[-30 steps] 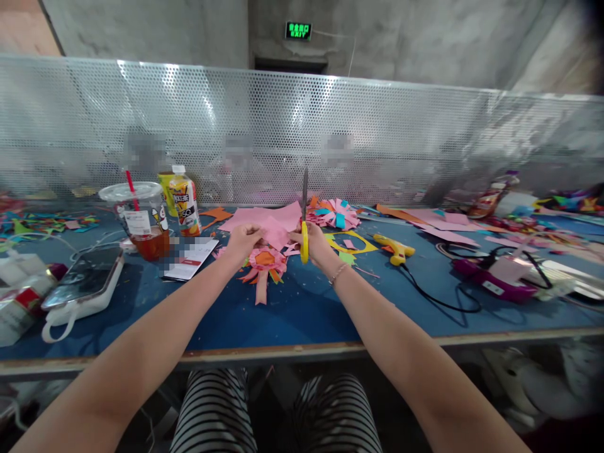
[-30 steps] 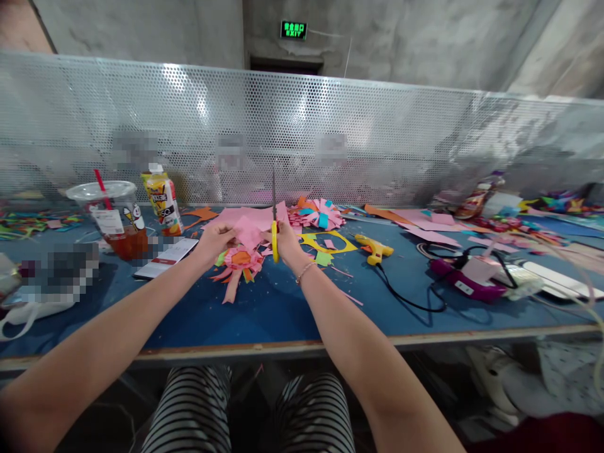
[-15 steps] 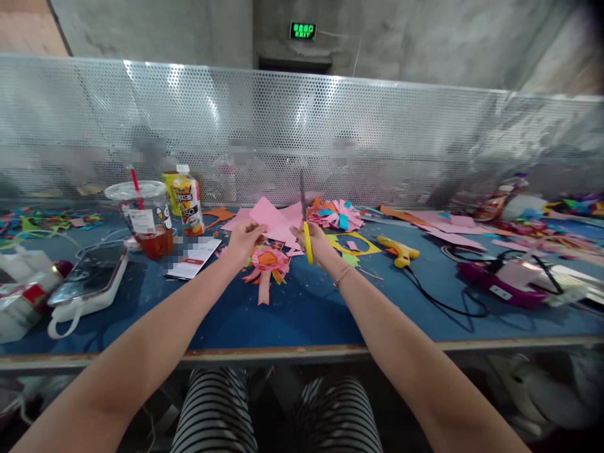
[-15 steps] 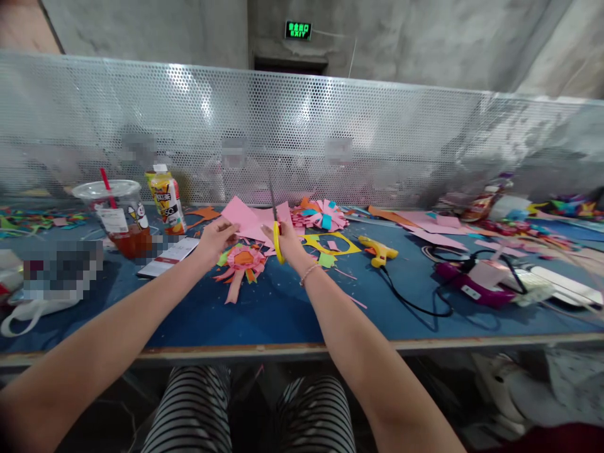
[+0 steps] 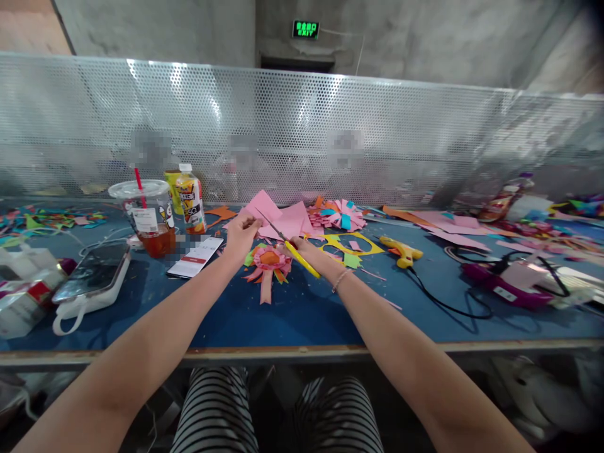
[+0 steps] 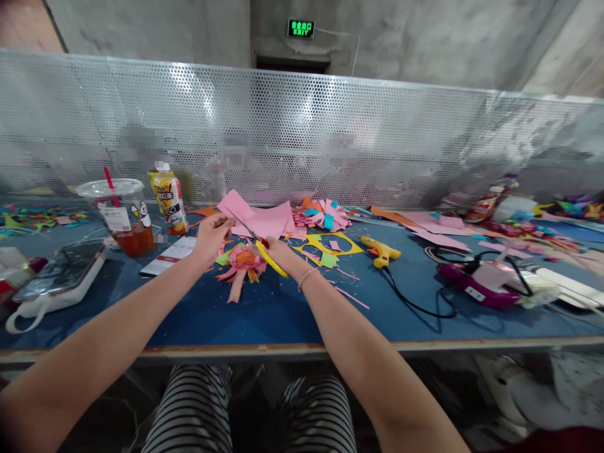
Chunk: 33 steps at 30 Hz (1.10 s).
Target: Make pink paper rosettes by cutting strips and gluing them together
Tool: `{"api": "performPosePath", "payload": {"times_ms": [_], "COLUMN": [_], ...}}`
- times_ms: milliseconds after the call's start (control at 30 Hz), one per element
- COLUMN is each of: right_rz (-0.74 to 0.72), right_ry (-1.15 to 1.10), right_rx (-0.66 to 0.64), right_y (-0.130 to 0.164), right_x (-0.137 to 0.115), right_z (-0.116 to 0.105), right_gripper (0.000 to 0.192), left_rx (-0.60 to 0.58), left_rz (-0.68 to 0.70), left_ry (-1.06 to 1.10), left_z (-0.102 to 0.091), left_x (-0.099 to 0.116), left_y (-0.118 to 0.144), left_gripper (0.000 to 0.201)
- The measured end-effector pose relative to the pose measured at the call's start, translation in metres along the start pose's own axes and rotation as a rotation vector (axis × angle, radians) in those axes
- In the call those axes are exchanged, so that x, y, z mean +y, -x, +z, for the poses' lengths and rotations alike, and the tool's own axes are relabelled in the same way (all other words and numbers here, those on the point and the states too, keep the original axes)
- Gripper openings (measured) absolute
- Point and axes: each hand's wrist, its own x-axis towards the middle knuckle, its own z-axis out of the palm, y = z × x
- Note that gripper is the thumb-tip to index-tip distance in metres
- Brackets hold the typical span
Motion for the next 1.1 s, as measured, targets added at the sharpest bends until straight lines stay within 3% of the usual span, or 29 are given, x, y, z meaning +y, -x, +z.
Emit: {"api": "performPosePath", "payload": {"times_ms": [433, 733, 1100], "right_rz": [-0.008, 0.024, -0.008], "right_ry": [-0.238, -0.169, -0.017], "right_rx": [0.083, 0.118, 0.154], "right_y": [-0.003, -0.002, 0.006], "right_x": [-0.002, -0.011, -0.021], "right_z": [0.013, 0.011, 0.005], "right_gripper": [0.040, 0.045, 0.045], "left_rx": [-0.002, -0.028, -0.028], "left_rz": [0.025, 0.068, -0.011], "left_ry": [-0.057, -0.003, 0.045], "left_z": [-0.002, -0.003, -0.006], "left_x": [0.003, 0.012, 0.011], "left_y": [0.000, -0.002, -0.008], "left_gripper": [0.020, 0.019, 0.018]}}
